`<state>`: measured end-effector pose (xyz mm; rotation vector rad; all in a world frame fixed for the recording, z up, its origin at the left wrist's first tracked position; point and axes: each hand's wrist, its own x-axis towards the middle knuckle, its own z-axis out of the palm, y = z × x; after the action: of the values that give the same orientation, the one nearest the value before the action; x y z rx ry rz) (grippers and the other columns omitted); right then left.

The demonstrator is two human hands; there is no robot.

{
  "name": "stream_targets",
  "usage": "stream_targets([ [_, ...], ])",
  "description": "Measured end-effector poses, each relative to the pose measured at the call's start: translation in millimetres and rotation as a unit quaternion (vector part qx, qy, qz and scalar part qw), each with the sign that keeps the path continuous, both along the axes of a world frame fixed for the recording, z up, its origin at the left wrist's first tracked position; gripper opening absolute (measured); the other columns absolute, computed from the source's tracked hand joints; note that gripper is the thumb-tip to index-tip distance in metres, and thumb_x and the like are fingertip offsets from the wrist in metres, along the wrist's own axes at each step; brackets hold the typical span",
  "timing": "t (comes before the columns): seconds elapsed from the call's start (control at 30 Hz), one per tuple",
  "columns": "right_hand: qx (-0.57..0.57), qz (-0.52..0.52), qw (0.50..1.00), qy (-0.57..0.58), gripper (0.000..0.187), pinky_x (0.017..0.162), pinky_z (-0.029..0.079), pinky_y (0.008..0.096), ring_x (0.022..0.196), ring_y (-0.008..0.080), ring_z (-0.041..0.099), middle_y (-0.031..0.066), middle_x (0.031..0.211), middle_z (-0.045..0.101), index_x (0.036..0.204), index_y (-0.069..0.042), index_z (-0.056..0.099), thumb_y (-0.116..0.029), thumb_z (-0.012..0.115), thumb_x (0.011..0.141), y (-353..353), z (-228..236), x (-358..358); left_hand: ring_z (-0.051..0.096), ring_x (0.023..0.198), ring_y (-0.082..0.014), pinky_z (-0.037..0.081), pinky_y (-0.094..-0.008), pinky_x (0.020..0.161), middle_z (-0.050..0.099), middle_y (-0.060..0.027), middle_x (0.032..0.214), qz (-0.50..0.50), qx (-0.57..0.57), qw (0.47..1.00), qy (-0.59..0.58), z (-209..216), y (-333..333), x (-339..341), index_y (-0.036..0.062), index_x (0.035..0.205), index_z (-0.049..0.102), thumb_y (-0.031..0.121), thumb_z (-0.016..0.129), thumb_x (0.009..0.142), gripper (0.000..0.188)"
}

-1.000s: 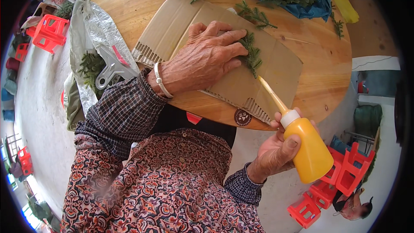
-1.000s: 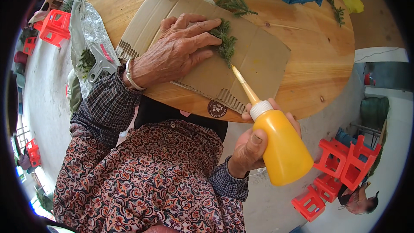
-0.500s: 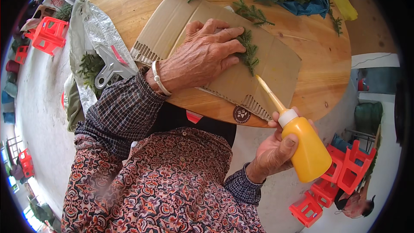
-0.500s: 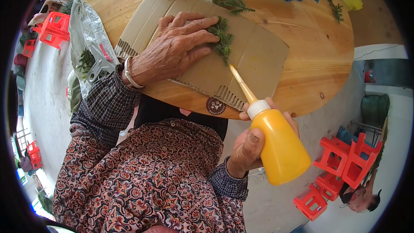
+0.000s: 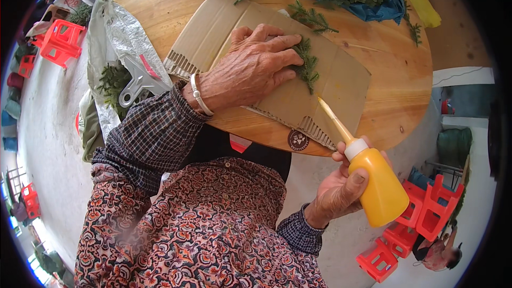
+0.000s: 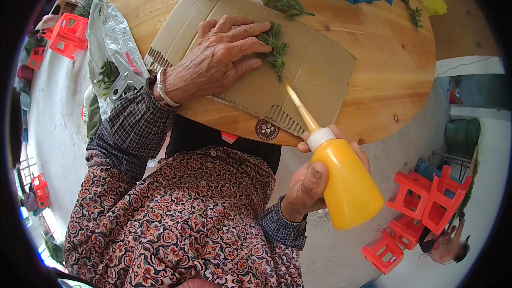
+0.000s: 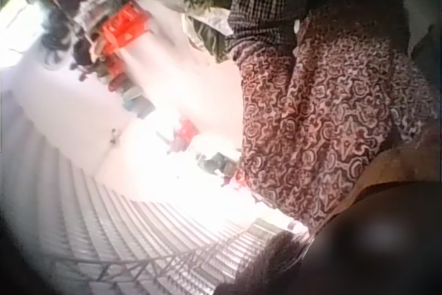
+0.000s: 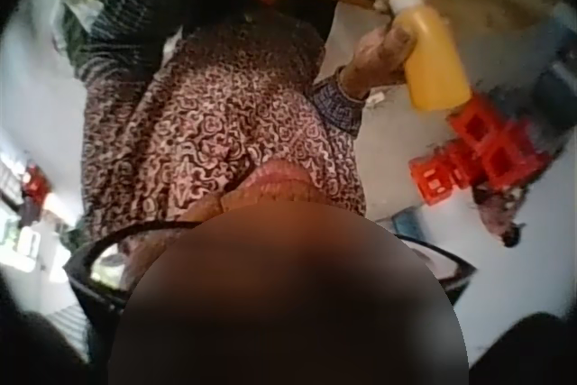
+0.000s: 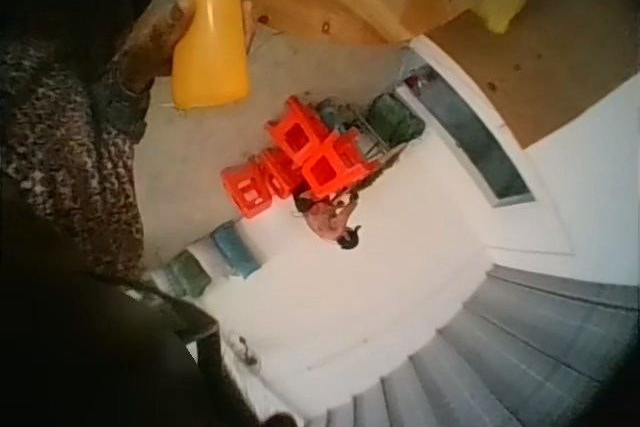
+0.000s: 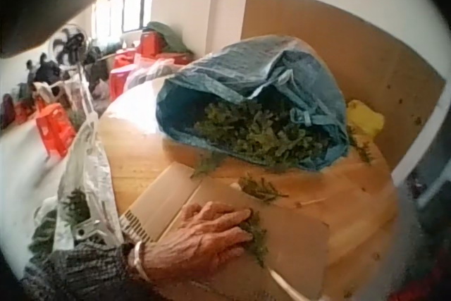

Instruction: Apply liquid from a squeeze bottle onto small green sprigs on a cardboard surface.

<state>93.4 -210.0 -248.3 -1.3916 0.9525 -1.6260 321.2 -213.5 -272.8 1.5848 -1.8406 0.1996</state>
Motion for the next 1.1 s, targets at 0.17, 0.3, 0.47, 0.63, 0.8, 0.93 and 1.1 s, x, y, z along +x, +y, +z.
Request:
stream_targets([
  [0.17,-0.011,-0.002,1.000,0.006,0.055,0.057,0.049,0.0264,0.070,0.0248,0.060,0.0201,0.110,0.057,0.123,-0.005,0.038,-0.036,0.058,0.082,1,2,-2,0.046,0.109,-0.0222,0.027,-0.0447,0.092,0.056,-0.0004,0.126,0.004,-0.001,1.000,0.008,0,0,2,0.0169,0.094,0.064,0.027,0.059,0.087,0.013],
  [0.3,-0.014,-0.005,0.996,-0.089,0.052,0.058,0.049,0.0252,0.069,0.0232,0.060,0.0196,0.108,0.057,0.123,-0.005,0.040,-0.036,0.057,0.086,-3,0,-6,0.046,0.114,-0.0205,0.027,-0.0419,0.095,0.054,0.0007,0.131,0.013,0.044,0.999,0.010,8,2,4,0.0164,0.095,0.064,0.027,0.060,0.087,0.014],
  [0.47,-0.013,0.001,0.989,-0.146,0.045,0.065,0.048,0.0216,0.073,0.0193,0.059,0.0166,0.101,0.060,0.117,0.001,0.048,-0.034,0.056,0.091,-17,5,-2,0.049,0.112,-0.0174,0.026,-0.0396,0.097,0.055,0.0015,0.129,0.034,0.053,0.997,0.033,12,6,10,0.0160,0.090,0.063,0.025,0.060,0.087,0.011],
  [0.63,-0.007,-0.002,0.991,-0.135,0.044,0.065,0.048,0.0206,0.072,0.0174,0.060,0.0160,0.097,0.062,0.113,0.004,0.050,-0.034,0.054,0.092,-22,8,9,0.052,0.106,-0.0126,0.023,-0.0377,0.098,0.058,0.0018,0.124,0.099,-0.005,0.995,0.033,43,61,32,0.0181,0.084,0.062,0.018,0.062,0.084,0.001],
  [0.8,0.008,-0.008,0.991,-0.132,0.044,0.064,0.048,0.0193,0.072,0.0156,0.060,0.0157,0.096,0.063,0.110,0.005,0.051,-0.035,0.054,0.092,-32,2,16,0.059,0.102,-0.0194,0.038,-0.0357,0.095,0.062,-0.0070,0.119,0.301,-0.071,0.949,0.068,48,134,96,0.0072,0.084,0.063,0.001,0.067,0.074,0.012],
  [0.93,0.014,-0.021,0.990,-0.140,0.041,0.064,0.048,0.0189,0.072,0.0154,0.061,0.0145,0.093,0.063,0.109,0.006,0.053,-0.032,0.055,0.092,-35,2,18,0.057,0.105,-0.0184,0.034,-0.0371,0.093,0.063,-0.0051,0.117,0.393,-0.018,0.919,-0.015,27,173,132,0.0090,0.087,0.064,0.008,0.066,0.076,0.011],
  [1.1,0.021,-0.037,0.990,-0.138,0.038,0.064,0.049,0.0186,0.072,0.0155,0.061,0.0135,0.091,0.063,0.108,0.006,0.054,-0.029,0.055,0.092,-32,0,20,0.057,0.103,-0.0180,0.032,-0.0379,0.092,0.062,-0.0019,0.119,0.410,0.002,0.905,-0.114,42,140,123,0.0127,0.089,0.064,0.013,0.065,0.078,0.011],
])
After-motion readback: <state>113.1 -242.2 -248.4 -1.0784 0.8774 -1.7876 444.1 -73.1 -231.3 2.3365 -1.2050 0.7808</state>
